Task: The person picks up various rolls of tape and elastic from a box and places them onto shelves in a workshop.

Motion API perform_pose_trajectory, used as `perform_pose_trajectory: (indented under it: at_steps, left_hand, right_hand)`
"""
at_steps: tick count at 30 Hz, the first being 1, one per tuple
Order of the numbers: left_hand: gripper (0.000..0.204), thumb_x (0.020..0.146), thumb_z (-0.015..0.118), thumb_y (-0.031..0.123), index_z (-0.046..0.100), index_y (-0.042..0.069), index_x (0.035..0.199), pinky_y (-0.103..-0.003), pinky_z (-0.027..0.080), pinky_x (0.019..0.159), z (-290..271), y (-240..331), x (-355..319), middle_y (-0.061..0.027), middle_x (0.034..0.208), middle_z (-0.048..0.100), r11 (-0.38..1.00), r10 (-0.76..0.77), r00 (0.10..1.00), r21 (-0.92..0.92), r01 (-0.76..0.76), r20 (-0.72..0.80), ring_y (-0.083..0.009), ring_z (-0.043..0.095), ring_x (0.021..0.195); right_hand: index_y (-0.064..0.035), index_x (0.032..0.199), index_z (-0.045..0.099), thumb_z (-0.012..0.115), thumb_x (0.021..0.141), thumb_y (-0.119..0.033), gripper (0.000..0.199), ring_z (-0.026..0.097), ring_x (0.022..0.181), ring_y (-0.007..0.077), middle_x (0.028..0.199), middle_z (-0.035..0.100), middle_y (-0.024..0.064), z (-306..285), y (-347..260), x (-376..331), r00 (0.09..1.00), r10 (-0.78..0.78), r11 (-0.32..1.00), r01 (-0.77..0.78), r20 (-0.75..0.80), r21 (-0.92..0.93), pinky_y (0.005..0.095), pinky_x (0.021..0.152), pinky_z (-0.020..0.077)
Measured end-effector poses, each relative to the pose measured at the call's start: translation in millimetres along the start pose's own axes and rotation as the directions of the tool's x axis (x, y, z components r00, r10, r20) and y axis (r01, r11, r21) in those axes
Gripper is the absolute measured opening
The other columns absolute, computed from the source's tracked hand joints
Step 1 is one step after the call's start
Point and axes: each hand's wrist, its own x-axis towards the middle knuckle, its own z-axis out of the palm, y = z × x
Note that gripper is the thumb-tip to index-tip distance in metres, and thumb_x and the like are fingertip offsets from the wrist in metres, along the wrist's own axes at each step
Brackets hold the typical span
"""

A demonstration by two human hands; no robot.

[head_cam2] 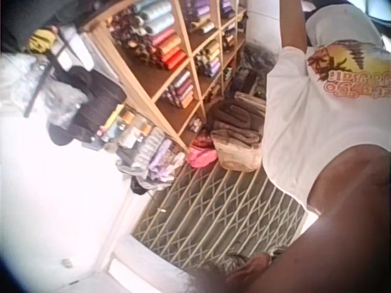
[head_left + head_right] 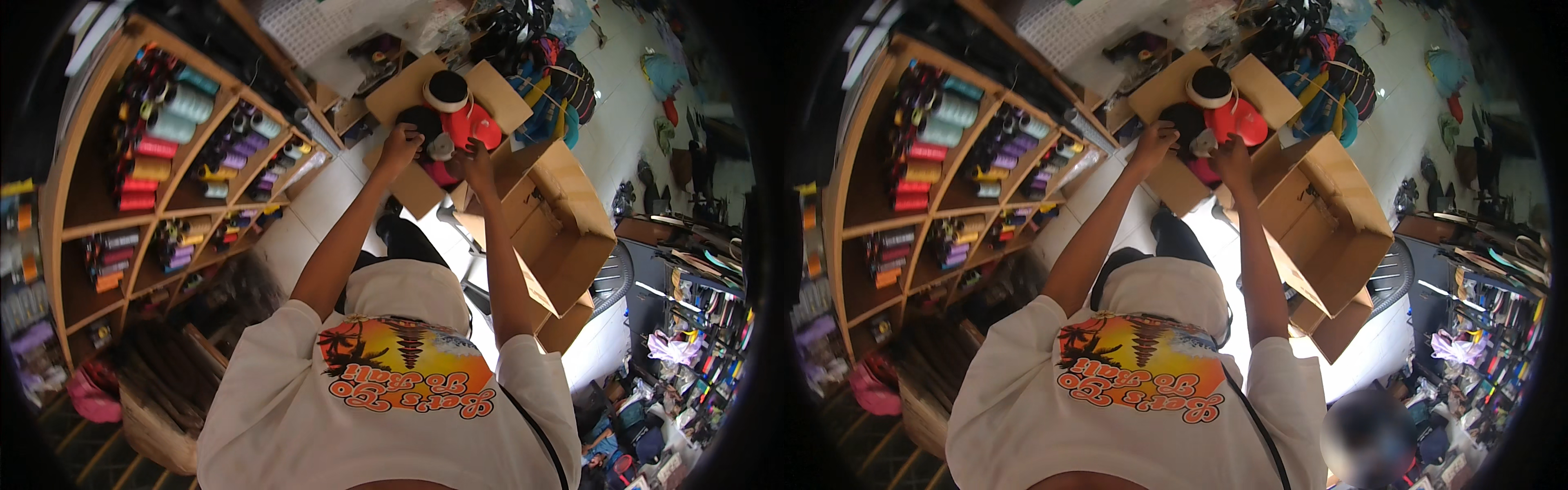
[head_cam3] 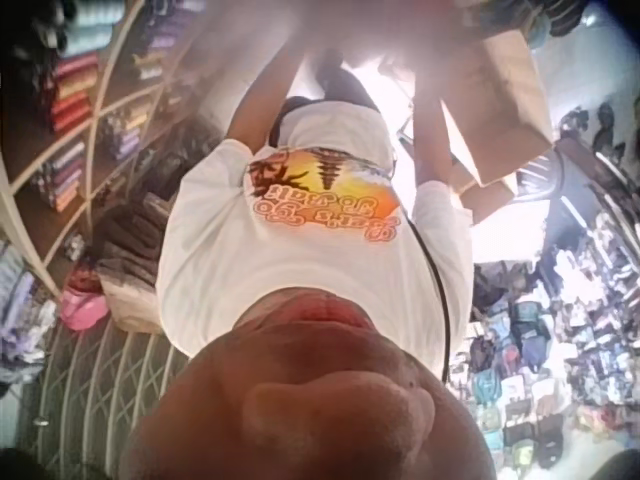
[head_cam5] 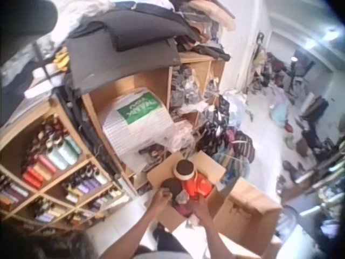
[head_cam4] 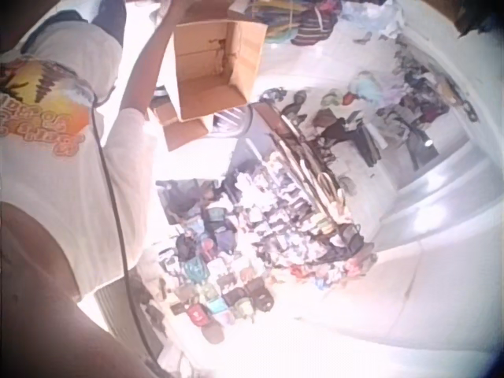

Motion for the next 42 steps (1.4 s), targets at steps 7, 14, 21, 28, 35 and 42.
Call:
perform_pose_trajectory:
  at_steps: [7, 14, 21, 28, 35, 42]
  left_hand:
    - [0.042, 0.091, 0.061, 0.021, 0.051, -0.006, 0.121, -0.032, 0.055, 0.070, 11.5, -11.3, 152.0, -0.0123, 0.101, 0.062, 0.958, -0.092, 0.996, 0.272, 0.088, 0.001, -0.0189, 0.063, 0.079]
    - [0.041, 0.089, 0.066, 0.026, 0.056, -0.009, 0.108, -0.032, 0.055, 0.057, 36.4, -60.1, 224.2, -0.0136, 0.089, 0.064, 0.865, -0.062, 0.998, 0.498, 0.062, -0.016, -0.0221, 0.065, 0.068]
    - [0.039, 0.087, 0.069, 0.019, 0.052, -0.009, 0.106, -0.042, 0.056, 0.073, 16.6, -69.0, 245.1, -0.0235, 0.102, 0.060, 0.932, -0.186, 0.976, 0.336, 0.138, 0.114, -0.0355, 0.065, 0.083]
    - [0.024, 0.093, 0.061, 0.012, 0.053, -0.009, 0.100, -0.035, 0.061, 0.068, 8.6, -20.9, 198.7, -0.0107, 0.088, 0.059, 0.959, -0.280, 0.950, -0.015, 0.285, 0.137, -0.0207, 0.065, 0.076]
    - [0.040, 0.092, 0.066, 0.023, 0.042, 0.002, 0.116, -0.035, 0.057, 0.076, -16.6, -7.7, 180.4, -0.0117, 0.106, 0.056, 0.962, -0.182, 0.864, -0.096, 0.255, 0.469, -0.0197, 0.062, 0.092]
    - [0.050, 0.089, 0.068, 0.033, 0.042, 0.006, 0.122, -0.042, 0.047, 0.097, -19.8, 41.1, 143.7, -0.0073, 0.121, 0.050, 0.880, -0.163, 0.789, -0.274, 0.388, 0.592, -0.0206, 0.052, 0.112]
  right_hand:
    - [0.0049, 0.124, 0.050, 0.075, 0.079, -0.032, 0.064, 0.059, 0.110, 0.0387, 0.117, 0.060, 0.0281, 3.8, -0.6, 127.1, 0.992, -0.081, 0.953, 0.050, -0.093, -0.298, 0.0430, 0.091, 0.0475]
    - [0.0084, 0.119, 0.053, 0.074, 0.078, -0.042, 0.069, 0.059, 0.108, 0.0412, 0.114, 0.061, 0.0295, 40.7, 20.7, 181.1, 0.973, 0.172, 0.924, -0.214, -0.153, -0.317, 0.0448, 0.093, 0.0456]
    - [0.0032, 0.122, 0.054, 0.082, 0.069, -0.038, 0.073, 0.059, 0.110, 0.0388, 0.118, 0.062, 0.0229, 53.5, 10.7, 180.8, 0.935, 0.179, 0.913, -0.274, -0.306, -0.301, 0.0433, 0.095, 0.0464]
    - [-0.0026, 0.119, 0.053, 0.088, 0.062, -0.029, 0.071, 0.062, 0.103, 0.0337, 0.114, 0.061, 0.0199, 60.5, -2.0, 152.7, 0.872, 0.296, 0.952, -0.235, -0.390, 0.197, 0.0405, 0.087, 0.0507]
    - [-0.0037, 0.118, 0.051, 0.088, 0.064, -0.015, 0.067, 0.062, 0.104, 0.0250, 0.118, 0.059, 0.0148, 44.8, -56.2, 112.2, 0.858, 0.221, 0.885, 0.023, -0.465, 0.464, 0.0348, 0.087, 0.0539]
    - [0.0003, 0.130, 0.048, 0.088, 0.062, -0.006, 0.079, 0.061, 0.111, 0.0250, 0.125, 0.058, 0.0152, 41.4, -111.6, 50.3, 0.788, 0.103, 0.912, 0.169, -0.607, 0.374, 0.0361, 0.094, 0.0521]
